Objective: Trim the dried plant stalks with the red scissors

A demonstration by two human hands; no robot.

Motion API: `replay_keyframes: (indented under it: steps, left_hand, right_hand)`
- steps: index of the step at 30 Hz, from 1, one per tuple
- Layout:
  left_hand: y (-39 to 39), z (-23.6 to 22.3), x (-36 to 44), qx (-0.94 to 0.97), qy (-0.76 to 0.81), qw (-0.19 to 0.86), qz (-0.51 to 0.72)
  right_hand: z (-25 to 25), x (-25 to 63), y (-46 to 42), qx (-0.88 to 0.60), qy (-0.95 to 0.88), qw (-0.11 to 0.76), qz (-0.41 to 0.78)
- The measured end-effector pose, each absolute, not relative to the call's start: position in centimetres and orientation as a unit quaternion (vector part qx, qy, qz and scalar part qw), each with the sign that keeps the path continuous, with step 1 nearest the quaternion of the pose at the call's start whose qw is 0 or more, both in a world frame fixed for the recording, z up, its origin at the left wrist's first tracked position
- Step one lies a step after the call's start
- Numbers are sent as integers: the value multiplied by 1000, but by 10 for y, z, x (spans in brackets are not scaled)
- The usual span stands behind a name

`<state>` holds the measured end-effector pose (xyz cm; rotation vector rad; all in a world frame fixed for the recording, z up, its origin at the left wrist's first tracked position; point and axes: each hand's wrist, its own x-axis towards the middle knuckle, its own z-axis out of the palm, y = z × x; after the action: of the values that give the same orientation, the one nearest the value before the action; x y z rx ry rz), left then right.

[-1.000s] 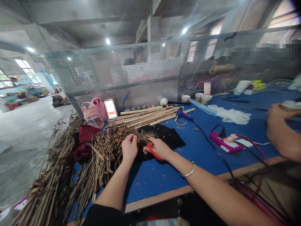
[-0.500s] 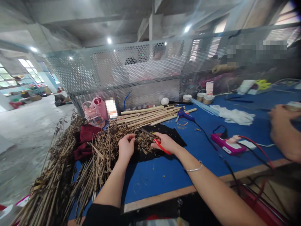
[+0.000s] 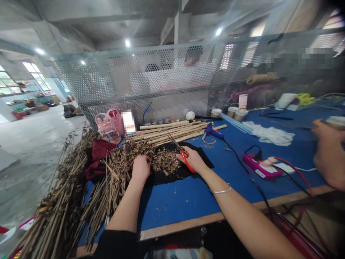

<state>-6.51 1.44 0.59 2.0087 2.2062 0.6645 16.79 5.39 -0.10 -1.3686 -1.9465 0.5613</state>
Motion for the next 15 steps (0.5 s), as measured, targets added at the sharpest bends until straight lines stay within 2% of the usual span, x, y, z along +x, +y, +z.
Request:
replay_keyframes:
  steps: [8,15]
  left_hand:
    - [13,6,-60,660,731,-10,170]
    - [11,11,-60,592,741,29,314]
  right_hand:
    - [0,159,48,-509,-755,336,243]
    - [-5,158,49,-518,-749,324,256]
